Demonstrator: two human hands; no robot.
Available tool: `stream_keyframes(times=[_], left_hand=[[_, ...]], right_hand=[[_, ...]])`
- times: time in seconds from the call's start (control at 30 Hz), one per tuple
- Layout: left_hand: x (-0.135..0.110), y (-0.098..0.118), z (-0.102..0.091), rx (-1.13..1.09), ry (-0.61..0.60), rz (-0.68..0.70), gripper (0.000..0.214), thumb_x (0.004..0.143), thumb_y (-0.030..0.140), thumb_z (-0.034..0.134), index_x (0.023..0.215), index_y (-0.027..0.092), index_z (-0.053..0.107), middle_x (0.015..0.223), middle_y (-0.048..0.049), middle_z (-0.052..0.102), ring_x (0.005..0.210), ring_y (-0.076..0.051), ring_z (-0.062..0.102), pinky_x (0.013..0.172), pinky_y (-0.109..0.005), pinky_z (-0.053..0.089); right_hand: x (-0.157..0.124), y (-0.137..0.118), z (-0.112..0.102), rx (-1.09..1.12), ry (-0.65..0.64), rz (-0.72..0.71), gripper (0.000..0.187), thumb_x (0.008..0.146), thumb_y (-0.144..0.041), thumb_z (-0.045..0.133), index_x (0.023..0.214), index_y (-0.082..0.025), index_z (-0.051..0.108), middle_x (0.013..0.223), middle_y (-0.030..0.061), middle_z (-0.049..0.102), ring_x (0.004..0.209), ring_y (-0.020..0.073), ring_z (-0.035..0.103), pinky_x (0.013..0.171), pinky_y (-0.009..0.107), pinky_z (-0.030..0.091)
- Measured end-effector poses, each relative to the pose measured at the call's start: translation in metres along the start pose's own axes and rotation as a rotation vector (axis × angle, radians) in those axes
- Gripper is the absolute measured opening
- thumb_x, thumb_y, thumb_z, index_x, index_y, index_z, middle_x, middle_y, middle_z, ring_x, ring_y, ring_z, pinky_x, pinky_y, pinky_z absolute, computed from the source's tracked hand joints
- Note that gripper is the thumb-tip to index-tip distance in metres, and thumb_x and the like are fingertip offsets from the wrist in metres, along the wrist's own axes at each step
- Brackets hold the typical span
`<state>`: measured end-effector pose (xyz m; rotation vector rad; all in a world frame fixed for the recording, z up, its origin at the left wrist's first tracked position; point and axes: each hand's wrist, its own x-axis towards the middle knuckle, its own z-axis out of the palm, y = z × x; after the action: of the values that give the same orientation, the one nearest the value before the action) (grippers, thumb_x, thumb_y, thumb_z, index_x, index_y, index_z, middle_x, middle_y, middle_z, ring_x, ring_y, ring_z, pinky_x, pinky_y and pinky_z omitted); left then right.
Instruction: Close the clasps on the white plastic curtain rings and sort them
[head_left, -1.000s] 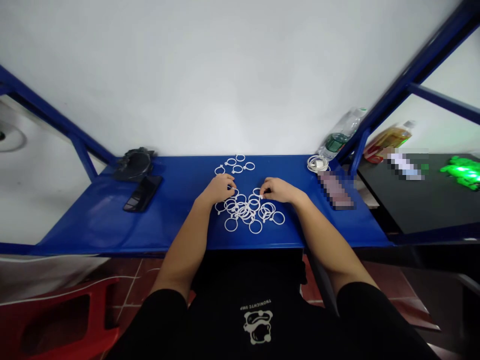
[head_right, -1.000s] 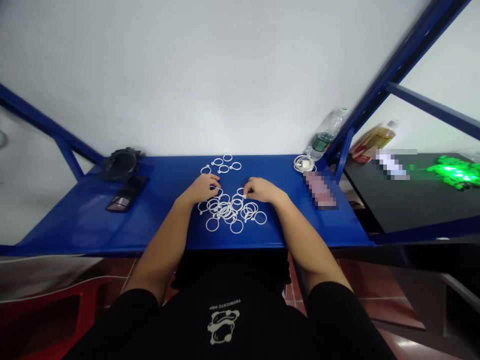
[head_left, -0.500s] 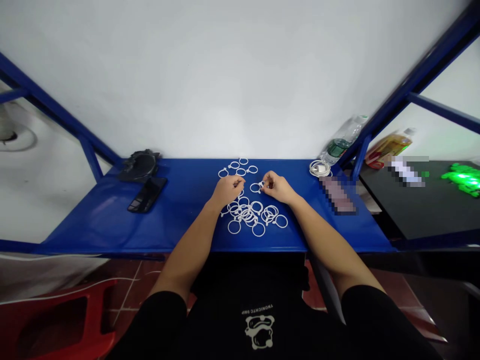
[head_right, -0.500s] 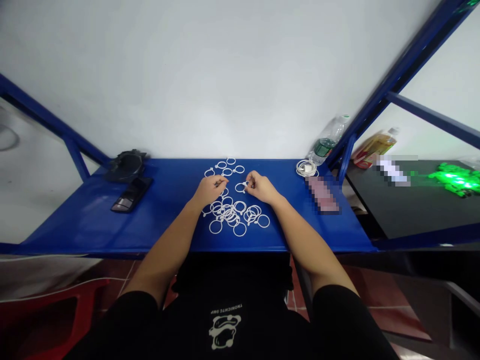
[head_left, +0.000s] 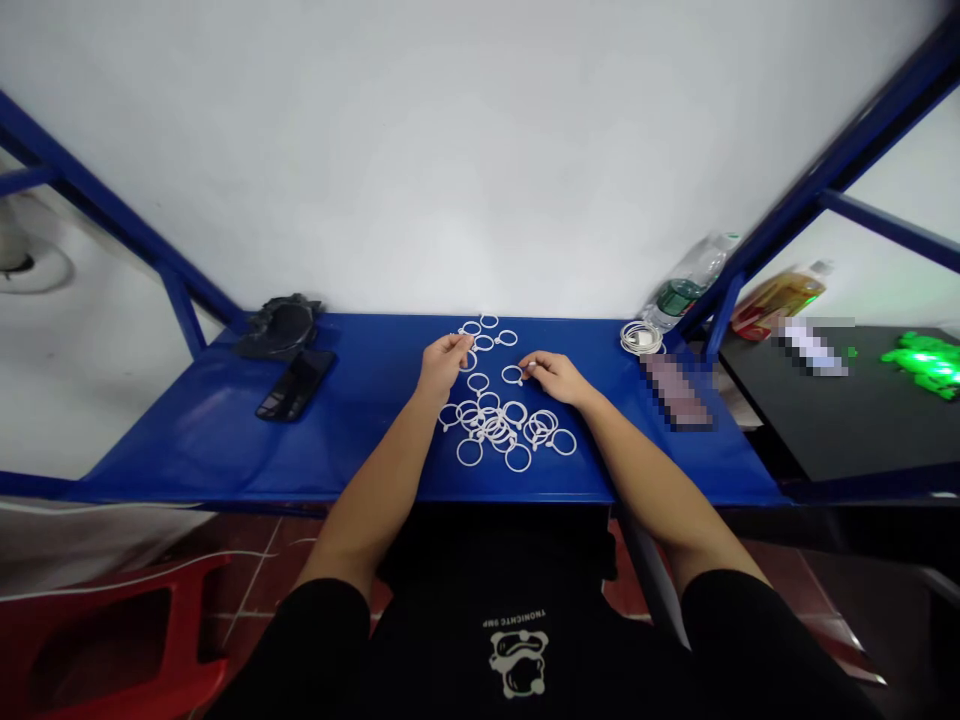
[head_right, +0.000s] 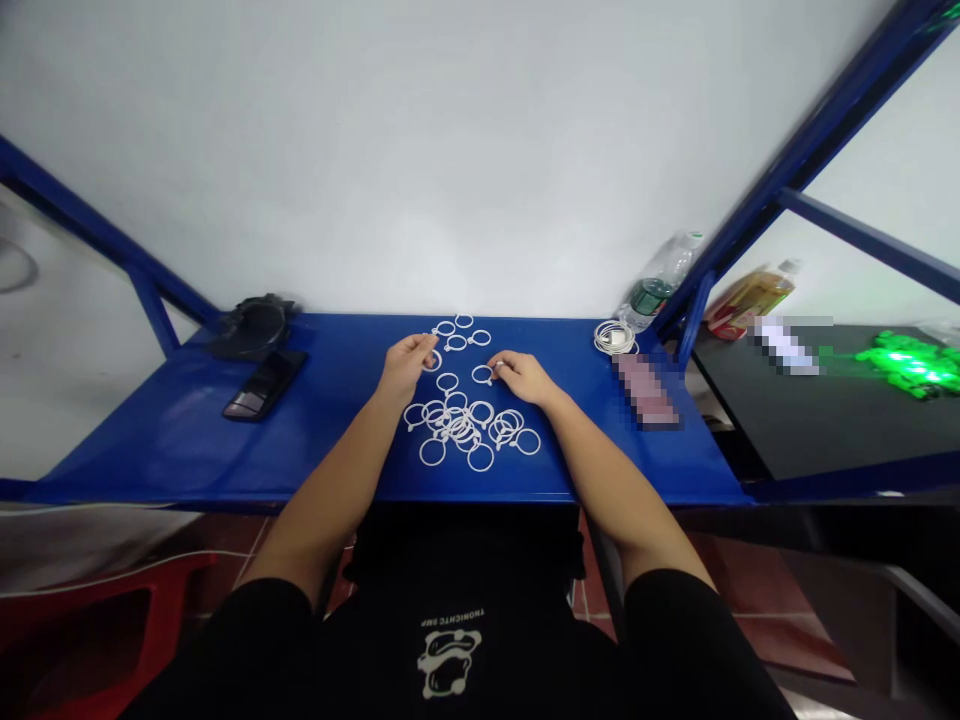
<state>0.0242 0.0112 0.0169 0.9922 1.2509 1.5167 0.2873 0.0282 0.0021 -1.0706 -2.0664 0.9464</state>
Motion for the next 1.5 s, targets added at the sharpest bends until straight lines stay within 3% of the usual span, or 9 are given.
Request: stream_keyframes(times=[0.2, 0.5, 1.17, 1.23, 1.33, 1.43, 1.5], left_hand=[[0.002, 0.008, -0.002, -0.151, 0.019, -0.226, 0.035, 0.078, 0.043, 0.09, 0.098, 0.018, 0.077, 0.075, 0.0001, 0.069, 0.058, -0.008, 0.059, 0.063, -0.022, 0.05], [-0.001, 0.01, -0.001, -0.194, 0.034, -0.203, 0.032, 0.073, 0.033, 0.076, 0.099, 0.015, 0.081, 0.091, -0.0075, 0.081, 0.073, -0.013, 0.071, 0.07, -0.024, 0.054], [-0.001, 0.011, 0.001, -0.129, 0.042, -0.182, 0.031, 0.068, 0.03, 0.072, 0.094, 0.016, 0.08, 0.089, -0.0076, 0.08, 0.071, -0.014, 0.069, 0.064, -0.023, 0.051], [-0.001, 0.011, 0.001, -0.134, 0.032, -0.171, 0.031, 0.068, 0.03, 0.072, 0.094, 0.016, 0.08, 0.088, -0.0075, 0.079, 0.072, -0.015, 0.069, 0.064, -0.023, 0.051], [-0.002, 0.011, 0.001, -0.134, 0.028, -0.163, 0.03, 0.068, 0.03, 0.071, 0.094, 0.016, 0.08, 0.089, -0.0075, 0.079, 0.074, -0.015, 0.07, 0.065, -0.024, 0.051], [-0.001, 0.009, 0.001, -0.132, 0.041, -0.172, 0.031, 0.068, 0.03, 0.07, 0.093, 0.016, 0.08, 0.089, -0.0076, 0.079, 0.073, -0.015, 0.069, 0.065, -0.024, 0.051], [-0.001, 0.009, 0.001, -0.135, 0.037, -0.17, 0.031, 0.068, 0.031, 0.07, 0.094, 0.016, 0.08, 0.089, -0.0076, 0.079, 0.073, -0.015, 0.069, 0.065, -0.024, 0.051]], right_hand=[[0.0, -0.002, 0.001, 0.052, 0.03, 0.027, 0.027, 0.095, -0.025, 0.049, 0.099, -0.02, 0.075, 0.084, 0.0018, 0.079, 0.071, 0.0165, 0.068, 0.073, 0.028, 0.053], [0.001, -0.002, -0.001, -0.029, 0.045, 0.018, 0.03, 0.089, -0.018, 0.049, 0.095, -0.02, 0.078, 0.082, 0.0008, 0.079, 0.077, 0.018, 0.071, 0.08, 0.03, 0.054], [0.001, 0.002, -0.005, -0.149, 0.06, -0.018, 0.033, 0.085, -0.012, 0.044, 0.087, -0.019, 0.077, 0.077, 0.0015, 0.075, 0.072, 0.0184, 0.068, 0.075, 0.029, 0.052], [0.001, 0.005, -0.004, -0.165, 0.11, -0.048, 0.034, 0.086, -0.012, 0.045, 0.091, -0.02, 0.077, 0.084, 0.003, 0.077, 0.079, 0.0202, 0.071, 0.083, 0.032, 0.055], [0.002, 0.009, -0.002, -0.188, 0.169, -0.148, 0.038, 0.087, -0.013, 0.047, 0.108, -0.021, 0.078, 0.119, 0.0092, 0.078, 0.112, 0.026, 0.073, 0.103, 0.042, 0.055], [0.003, 0.011, 0.001, -0.232, 0.132, -0.206, 0.041, 0.092, -0.015, 0.051, 0.122, -0.022, 0.077, 0.154, 0.0126, 0.061, 0.149, 0.0305, 0.053, 0.118, 0.051, 0.048], [0.003, 0.01, 0.002, -0.27, 0.084, -0.206, 0.039, 0.095, -0.016, 0.051, 0.123, -0.023, 0.077, 0.162, 0.0124, 0.053, 0.158, 0.0306, 0.043, 0.122, 0.052, 0.045]])
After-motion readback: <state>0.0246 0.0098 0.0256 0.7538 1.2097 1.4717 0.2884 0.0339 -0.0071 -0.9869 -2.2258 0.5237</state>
